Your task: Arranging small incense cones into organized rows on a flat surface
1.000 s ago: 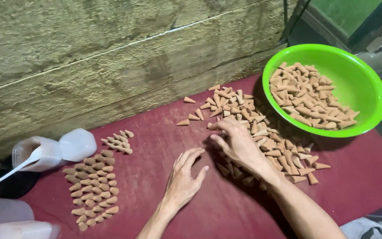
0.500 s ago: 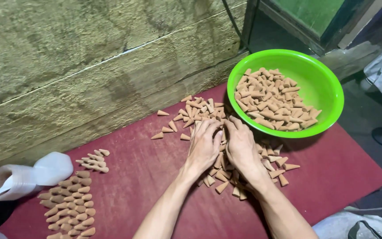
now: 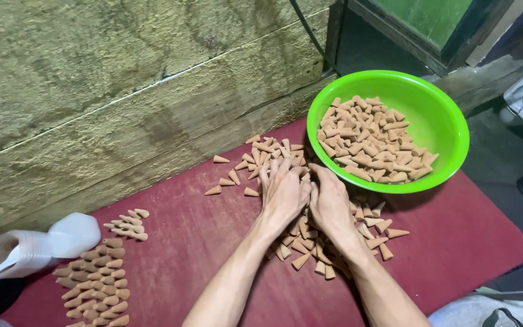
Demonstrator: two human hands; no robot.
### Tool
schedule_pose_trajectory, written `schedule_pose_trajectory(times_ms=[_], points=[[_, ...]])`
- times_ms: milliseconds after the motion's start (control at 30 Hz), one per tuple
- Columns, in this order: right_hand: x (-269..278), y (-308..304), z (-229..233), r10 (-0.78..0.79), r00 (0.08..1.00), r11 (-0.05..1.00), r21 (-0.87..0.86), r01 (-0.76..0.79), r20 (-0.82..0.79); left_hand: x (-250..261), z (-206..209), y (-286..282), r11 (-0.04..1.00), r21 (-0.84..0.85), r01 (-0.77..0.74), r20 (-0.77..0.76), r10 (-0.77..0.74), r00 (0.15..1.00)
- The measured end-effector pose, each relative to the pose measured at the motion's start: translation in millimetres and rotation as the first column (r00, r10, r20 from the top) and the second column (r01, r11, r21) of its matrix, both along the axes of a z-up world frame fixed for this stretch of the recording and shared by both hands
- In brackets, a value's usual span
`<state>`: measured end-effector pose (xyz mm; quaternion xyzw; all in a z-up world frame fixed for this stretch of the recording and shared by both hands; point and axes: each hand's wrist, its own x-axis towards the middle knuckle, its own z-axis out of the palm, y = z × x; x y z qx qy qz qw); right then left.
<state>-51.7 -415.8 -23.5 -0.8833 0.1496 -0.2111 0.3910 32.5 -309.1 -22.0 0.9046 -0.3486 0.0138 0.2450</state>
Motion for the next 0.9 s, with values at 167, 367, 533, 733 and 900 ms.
schedule_pose_trajectory(times_ms=[167, 367, 533, 733, 900], points=[[5, 2, -10, 0.021, 0.973, 0.998, 0.051, -0.033, 0.230, -4, -10, 7, 0.995, -0.095, -0.023, -0.007, 0.022, 1.000], [-2, 18, 10, 0.028, 0.891, 0.999, 0.018, -0.040, 0.453, -23, -3, 25, 0.937, -0.344, -0.065, 0.037, 0.082, 0.996], [-9, 39, 15, 0.107, 0.886, 0.989, 0.044, -0.142, 0.451, -39, -5, 63, 0.873, -0.473, -0.122, 0.067, 0.174, 0.982], [-24, 87, 16, 0.241, 0.916, 0.955, 0.089, -0.282, 0.322, -61, -14, 123, 0.865, -0.484, -0.133, 0.063, 0.186, 0.980], [-29, 126, 16, 0.367, 0.914, 0.911, 0.132, -0.391, 0.174, -82, -4, 170, 0.852, -0.471, -0.228, -0.039, 0.238, 0.970]])
